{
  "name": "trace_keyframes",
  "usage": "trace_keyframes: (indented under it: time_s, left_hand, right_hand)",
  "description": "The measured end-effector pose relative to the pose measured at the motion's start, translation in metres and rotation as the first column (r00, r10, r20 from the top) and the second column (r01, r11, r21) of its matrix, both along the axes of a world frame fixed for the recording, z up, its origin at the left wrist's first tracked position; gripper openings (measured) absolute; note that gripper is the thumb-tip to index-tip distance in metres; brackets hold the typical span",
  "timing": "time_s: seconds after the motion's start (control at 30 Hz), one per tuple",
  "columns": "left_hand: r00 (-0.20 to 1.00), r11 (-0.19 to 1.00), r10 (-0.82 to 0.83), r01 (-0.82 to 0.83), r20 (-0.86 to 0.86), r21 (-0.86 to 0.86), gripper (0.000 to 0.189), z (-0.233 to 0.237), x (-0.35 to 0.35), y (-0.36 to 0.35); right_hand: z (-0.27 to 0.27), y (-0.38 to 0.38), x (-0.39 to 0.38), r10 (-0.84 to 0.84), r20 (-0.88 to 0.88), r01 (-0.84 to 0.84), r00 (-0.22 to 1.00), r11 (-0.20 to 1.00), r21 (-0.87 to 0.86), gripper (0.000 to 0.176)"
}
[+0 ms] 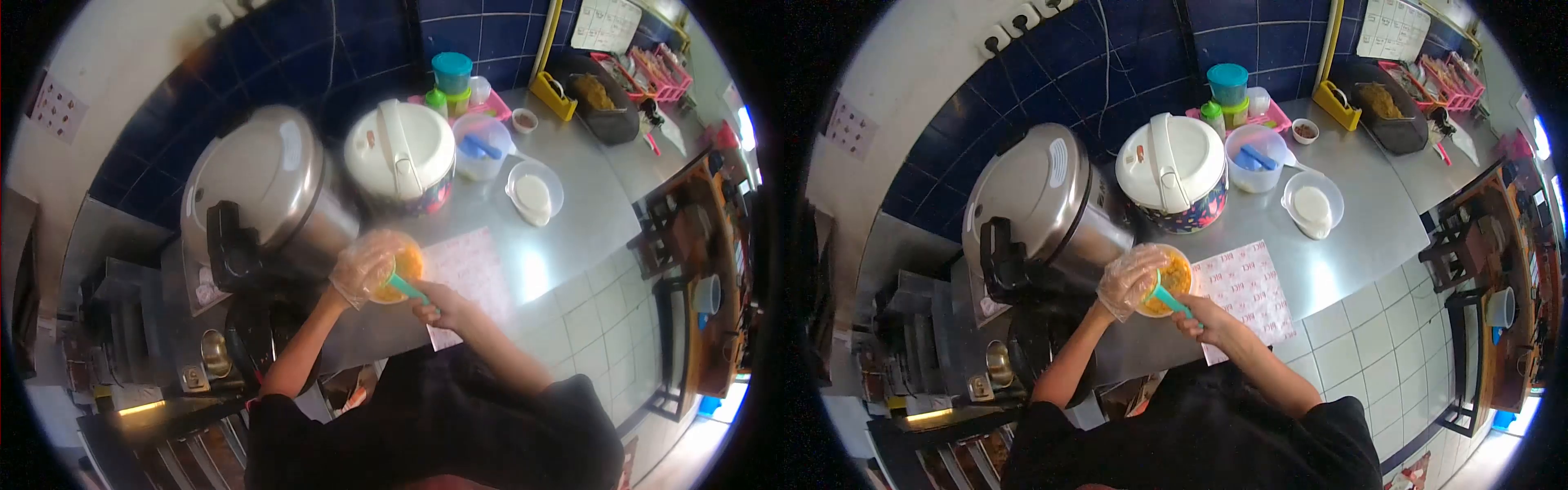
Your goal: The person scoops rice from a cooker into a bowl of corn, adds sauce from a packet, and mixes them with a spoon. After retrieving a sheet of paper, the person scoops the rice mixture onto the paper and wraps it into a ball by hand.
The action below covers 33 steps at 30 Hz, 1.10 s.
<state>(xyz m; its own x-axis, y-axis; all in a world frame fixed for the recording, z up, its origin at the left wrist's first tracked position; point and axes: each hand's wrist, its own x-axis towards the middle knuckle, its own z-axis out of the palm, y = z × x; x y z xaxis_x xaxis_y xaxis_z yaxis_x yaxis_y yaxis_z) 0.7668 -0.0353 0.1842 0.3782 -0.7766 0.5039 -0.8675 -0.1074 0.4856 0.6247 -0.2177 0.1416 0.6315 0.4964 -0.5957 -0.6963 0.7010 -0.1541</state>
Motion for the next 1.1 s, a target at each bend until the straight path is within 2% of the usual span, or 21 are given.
trace_keyframes:
  time_s: [0.03,0.1,0.13,0.2,0.23,0.27,0.3,0.33,0.4,0.43,0.57,0.63,0.67,0.73,0.87,0.93,0.97,1.0,1.07,1.1]
  left_hand:
    - [1.000,1.000,-0.004,0.004,-0.031,0.009,0.035,-0.005,0.004,-0.001]
    - [0.988,1.000,-0.010,0.006,-0.154,-0.027,0.035,-0.014,0.003,0.001]
    - [0.987,0.997,-0.065,0.068,-0.148,0.018,0.038,-0.017,0.007,0.004]
    - [0.886,0.984,-0.176,0.149,-0.429,-0.097,0.045,0.006,0.008,0.008]
    - [0.880,0.987,-0.162,0.137,-0.446,-0.089,0.045,0.026,0.001,0.006]
    - [0.971,0.986,-0.160,0.167,-0.177,0.020,0.049,0.048,-0.006,-0.003]
    - [0.978,0.976,-0.183,0.168,0.103,0.139,0.054,0.058,-0.015,-0.003]
    - [0.978,0.975,-0.183,0.167,0.102,0.145,0.054,0.055,-0.020,0.001]
    - [0.955,0.983,-0.154,0.123,0.255,0.135,0.056,0.046,-0.014,0.000]
    - [0.961,0.978,-0.169,0.136,0.219,0.159,0.046,0.044,-0.010,0.002]
    - [0.950,0.979,-0.181,0.150,0.254,0.138,0.036,0.016,0.013,-0.007]
    - [0.988,0.989,-0.070,0.051,0.137,0.136,0.033,0.007,-0.001,-0.009]
    - [0.993,0.987,-0.067,0.051,0.101,0.151,0.033,0.005,-0.008,-0.006]
    - [0.988,0.994,0.014,-0.031,0.152,0.109,0.033,0.007,-0.005,-0.016]
    - [0.957,0.994,-0.018,-0.013,0.290,0.106,0.037,0.024,-0.026,-0.008]
    - [0.990,0.993,0.077,-0.087,-0.115,-0.079,0.049,0.034,-0.022,-0.006]
    - [0.948,0.968,0.103,-0.165,-0.300,-0.189,0.066,0.038,-0.031,-0.006]
    - [0.898,0.926,0.216,-0.313,-0.383,-0.212,0.076,0.042,-0.037,-0.008]
    - [0.877,0.877,0.471,-0.477,-0.093,-0.057,0.060,0.069,-0.050,0.003]
    - [0.844,0.828,0.424,-0.508,-0.327,-0.236,0.083,0.012,-0.038,0.016]
  right_hand:
    - [0.003,0.000,-0.001,0.008,0.013,-0.007,1.000,0.999,-0.050,0.021]
    - [-0.019,-0.005,0.005,0.020,-0.001,-0.020,1.000,1.000,-0.019,0.021]
    - [-0.032,-0.003,0.002,0.022,-0.010,-0.022,1.000,1.000,0.009,0.020]
    - [-0.018,-0.005,0.002,0.018,-0.018,-0.017,1.000,0.999,0.052,0.022]
    - [-0.019,-0.006,0.001,0.010,-0.015,-0.008,1.000,0.995,0.103,0.023]
    - [-0.021,-0.009,0.000,0.000,-0.006,0.001,1.000,0.989,0.149,0.024]
    - [-0.022,-0.007,-0.005,0.007,-0.016,-0.004,1.000,0.987,0.160,0.024]
    - [-0.020,-0.007,-0.005,0.030,-0.040,-0.025,0.999,0.991,0.131,0.025]
    - [-0.012,-0.011,0.006,0.028,-0.015,-0.026,1.000,0.996,0.080,0.025]
    - [-0.014,-0.007,0.003,0.022,-0.030,-0.020,0.999,0.998,0.068,0.026]
    - [-0.013,-0.011,0.016,-0.026,-0.068,0.023,0.997,0.999,-0.044,0.026]
    - [-0.020,-0.010,0.006,0.042,0.012,-0.041,0.999,0.999,-0.036,0.024]
    - [-0.016,-0.005,-0.003,0.047,-0.022,-0.048,0.999,0.999,-0.017,0.024]
    - [0.007,-0.009,0.001,0.019,0.102,0.000,0.995,0.983,-0.184,0.021]
    - [0.006,-0.008,-0.012,0.001,0.001,-0.001,1.000,0.994,-0.113,0.019]
    - [0.002,-0.016,-0.013,-0.064,0.081,0.069,0.995,0.996,-0.063,0.022]
    - [0.012,-0.022,-0.018,-0.088,0.088,0.094,0.992,0.993,-0.066,0.022]
    - [0.027,-0.028,-0.029,-0.101,0.129,0.114,0.987,0.989,-0.097,0.026]
    - [0.033,-0.040,-0.050,-0.146,0.162,0.169,0.976,0.976,-0.139,0.032]
    - [0.028,-0.048,-0.063,-0.195,0.094,0.208,0.976,0.965,-0.159,0.036]
